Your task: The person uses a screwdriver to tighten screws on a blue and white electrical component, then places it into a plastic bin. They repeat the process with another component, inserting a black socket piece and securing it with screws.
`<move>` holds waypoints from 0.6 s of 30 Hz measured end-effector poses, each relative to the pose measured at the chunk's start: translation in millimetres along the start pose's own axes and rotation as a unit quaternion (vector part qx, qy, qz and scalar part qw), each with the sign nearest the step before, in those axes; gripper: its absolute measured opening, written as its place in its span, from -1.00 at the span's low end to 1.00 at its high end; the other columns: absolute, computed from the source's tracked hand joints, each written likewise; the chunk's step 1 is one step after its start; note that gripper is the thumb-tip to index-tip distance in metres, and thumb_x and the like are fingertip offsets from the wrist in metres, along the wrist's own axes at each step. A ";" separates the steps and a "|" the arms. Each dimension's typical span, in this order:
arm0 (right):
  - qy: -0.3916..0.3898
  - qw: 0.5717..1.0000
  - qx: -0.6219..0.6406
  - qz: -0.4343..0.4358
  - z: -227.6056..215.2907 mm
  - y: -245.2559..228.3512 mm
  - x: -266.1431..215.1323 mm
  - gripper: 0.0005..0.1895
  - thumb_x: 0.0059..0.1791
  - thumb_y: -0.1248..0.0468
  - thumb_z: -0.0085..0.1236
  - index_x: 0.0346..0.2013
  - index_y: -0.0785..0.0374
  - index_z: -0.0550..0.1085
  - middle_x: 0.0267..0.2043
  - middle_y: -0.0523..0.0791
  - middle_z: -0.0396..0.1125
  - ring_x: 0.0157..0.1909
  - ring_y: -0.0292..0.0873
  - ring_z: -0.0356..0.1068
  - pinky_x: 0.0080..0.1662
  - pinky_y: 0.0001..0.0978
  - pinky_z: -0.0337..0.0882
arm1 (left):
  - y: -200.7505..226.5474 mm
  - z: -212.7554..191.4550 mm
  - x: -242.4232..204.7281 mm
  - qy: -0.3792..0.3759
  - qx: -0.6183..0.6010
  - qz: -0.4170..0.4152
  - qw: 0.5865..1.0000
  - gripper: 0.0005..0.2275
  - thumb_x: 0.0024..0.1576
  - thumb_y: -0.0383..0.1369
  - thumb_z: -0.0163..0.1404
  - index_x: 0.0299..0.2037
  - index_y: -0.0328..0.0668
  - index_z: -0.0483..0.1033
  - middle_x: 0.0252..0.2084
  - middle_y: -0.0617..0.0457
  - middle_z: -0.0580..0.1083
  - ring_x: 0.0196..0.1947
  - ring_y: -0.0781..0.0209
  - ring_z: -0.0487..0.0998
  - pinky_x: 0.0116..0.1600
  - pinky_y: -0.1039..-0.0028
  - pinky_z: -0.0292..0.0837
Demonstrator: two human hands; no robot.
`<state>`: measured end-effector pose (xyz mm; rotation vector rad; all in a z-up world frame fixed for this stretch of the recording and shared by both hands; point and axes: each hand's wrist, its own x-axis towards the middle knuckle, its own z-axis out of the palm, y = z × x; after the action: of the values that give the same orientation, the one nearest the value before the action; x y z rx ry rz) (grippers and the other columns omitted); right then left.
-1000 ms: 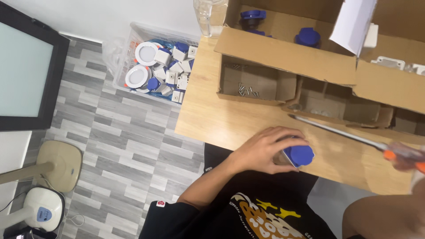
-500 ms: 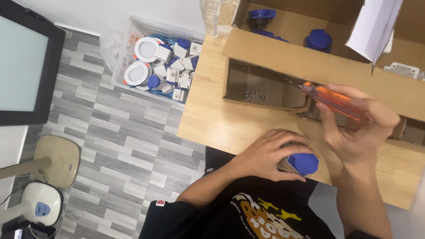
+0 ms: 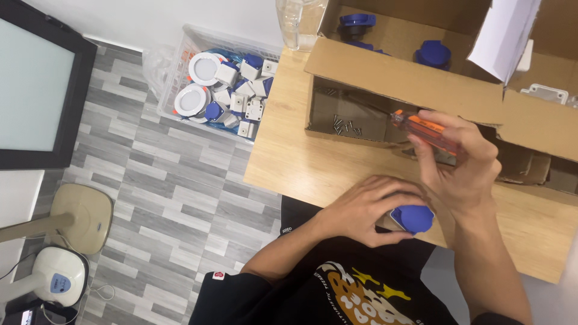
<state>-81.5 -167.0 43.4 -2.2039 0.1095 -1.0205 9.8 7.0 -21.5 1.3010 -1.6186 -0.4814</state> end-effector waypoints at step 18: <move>0.236 0.971 -0.010 -0.046 -73.6 -10.4 -113.0 -0.28 0.14 0.75 0.04 0.51 0.31 0.04 0.08 0.71 0.12 -0.08 0.68 0.31 -0.05 0.63 0.53 | -3.8 3.5 -10.1 0.258 -0.263 -0.047 0.929 -0.66 0.34 -0.26 0.17 0.23 -0.26 0.49 0.20 -0.11 0.53 0.15 0.03 0.62 0.31 0.29 0.66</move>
<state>-212.6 -161.2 10.6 -1.9577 0.2338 -1.5863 8.5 13.9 -30.4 0.9849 -0.9079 -0.5312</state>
